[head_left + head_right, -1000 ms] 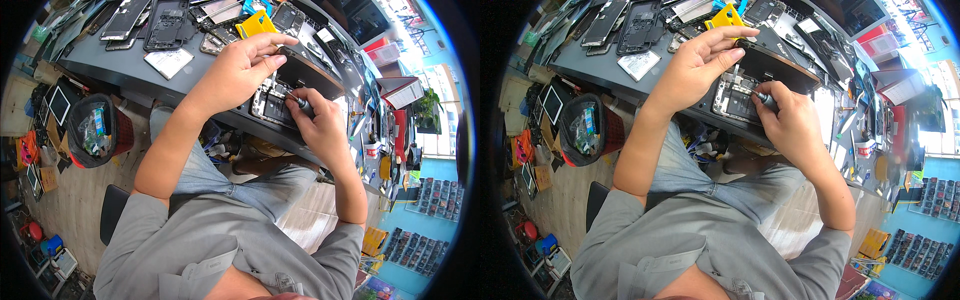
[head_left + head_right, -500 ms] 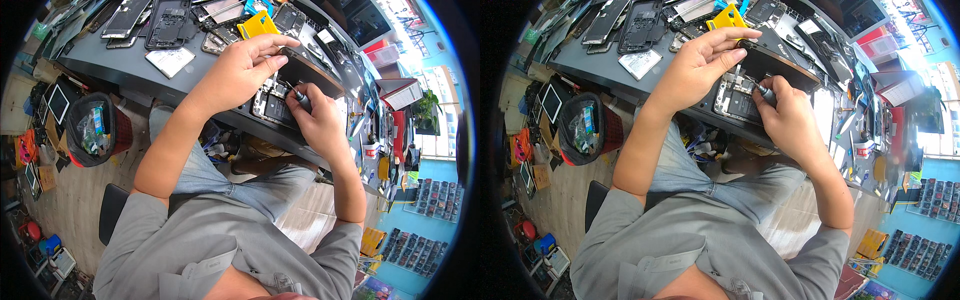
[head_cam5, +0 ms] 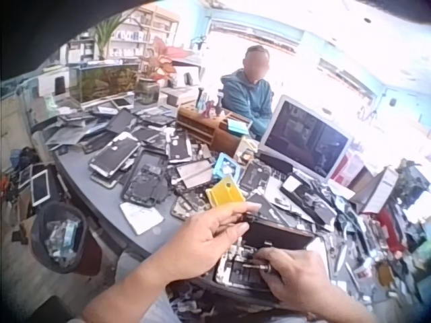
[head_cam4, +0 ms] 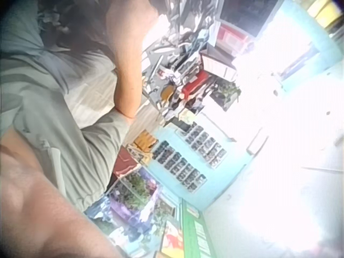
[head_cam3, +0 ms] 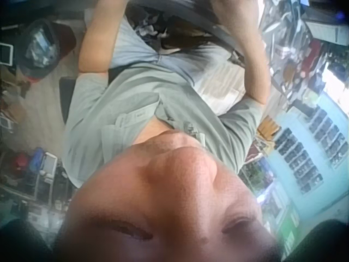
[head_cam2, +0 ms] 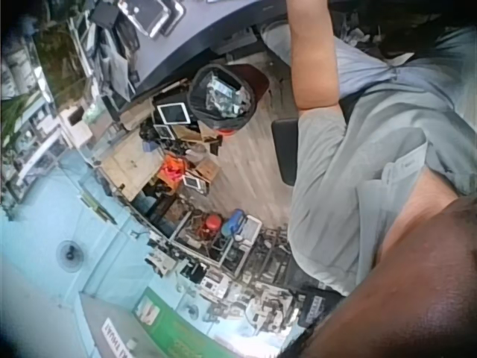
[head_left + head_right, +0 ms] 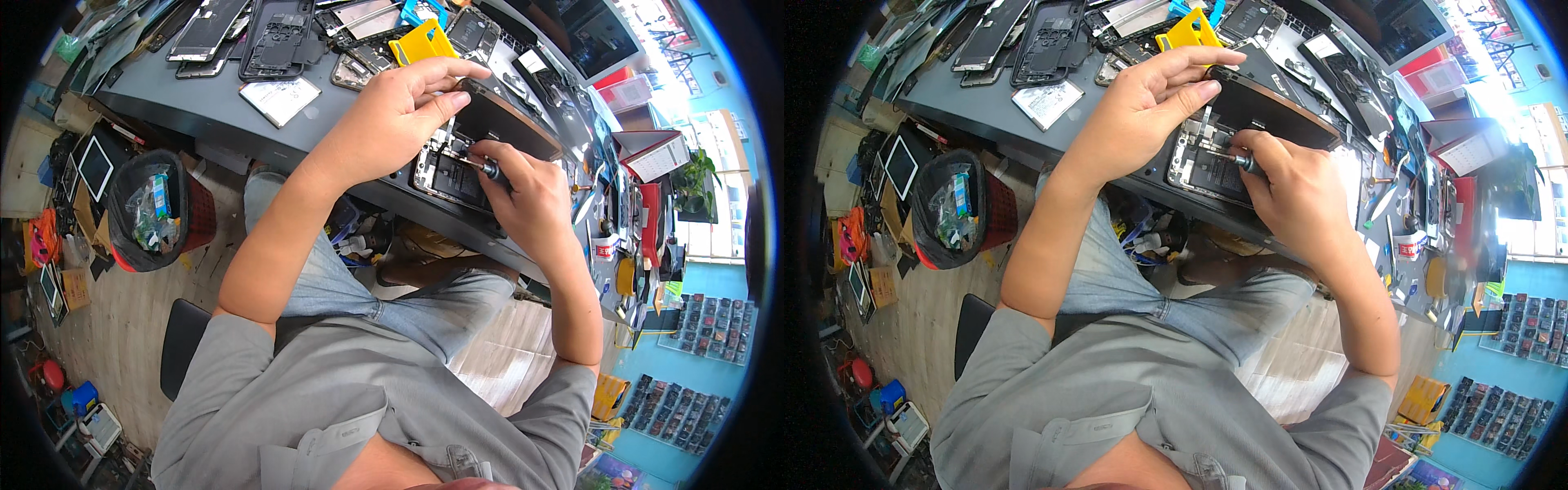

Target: The person disassembles a smartphone, removes the back cover, and uses a screwdriver to unscrew internal components. They then open a new battery package, peel off protective film, and prepare to install the battery into the phone.

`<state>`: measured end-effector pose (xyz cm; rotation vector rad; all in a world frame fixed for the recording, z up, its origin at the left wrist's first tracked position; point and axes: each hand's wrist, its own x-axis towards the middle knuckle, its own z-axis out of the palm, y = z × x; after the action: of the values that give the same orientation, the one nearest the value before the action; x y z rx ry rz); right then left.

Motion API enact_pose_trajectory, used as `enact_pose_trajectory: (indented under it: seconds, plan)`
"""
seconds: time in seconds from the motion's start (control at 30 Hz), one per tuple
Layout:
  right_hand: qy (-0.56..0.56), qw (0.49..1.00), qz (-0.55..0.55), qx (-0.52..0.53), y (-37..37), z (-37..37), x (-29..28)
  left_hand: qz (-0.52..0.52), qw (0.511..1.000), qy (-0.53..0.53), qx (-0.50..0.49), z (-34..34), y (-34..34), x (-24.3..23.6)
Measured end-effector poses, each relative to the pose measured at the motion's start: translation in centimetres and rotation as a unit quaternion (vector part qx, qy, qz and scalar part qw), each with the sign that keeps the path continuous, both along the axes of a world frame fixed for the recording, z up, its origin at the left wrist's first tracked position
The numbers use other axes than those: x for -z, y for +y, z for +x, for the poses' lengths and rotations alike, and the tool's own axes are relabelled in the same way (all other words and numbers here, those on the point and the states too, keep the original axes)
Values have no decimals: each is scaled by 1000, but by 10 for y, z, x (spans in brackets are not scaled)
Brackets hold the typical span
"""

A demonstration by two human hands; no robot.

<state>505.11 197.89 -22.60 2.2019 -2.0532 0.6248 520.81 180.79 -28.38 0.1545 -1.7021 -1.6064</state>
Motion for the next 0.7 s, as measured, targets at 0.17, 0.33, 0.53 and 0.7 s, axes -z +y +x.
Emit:
enact_pose_trajectory:
  seconds: [0.17, 0.33, 0.53, 0.7]
  plan:
    - [102, 991, 41, -72, -8, -14, -13, 2, 1000, 8, 3, 0, 0, -1]
    - [183, 969, 70, -151, -23, -19, -30, -9, 1000, -21, 1, 3, -1, -1]
    - [250, 946, 82, -192, -24, -19, -28, 2, 1000, 8, 5, 1, 1, -1]
    - [213, 958, 31, -189, -19, -24, -19, 13, 1000, -12, 17, 2, -1, -2]
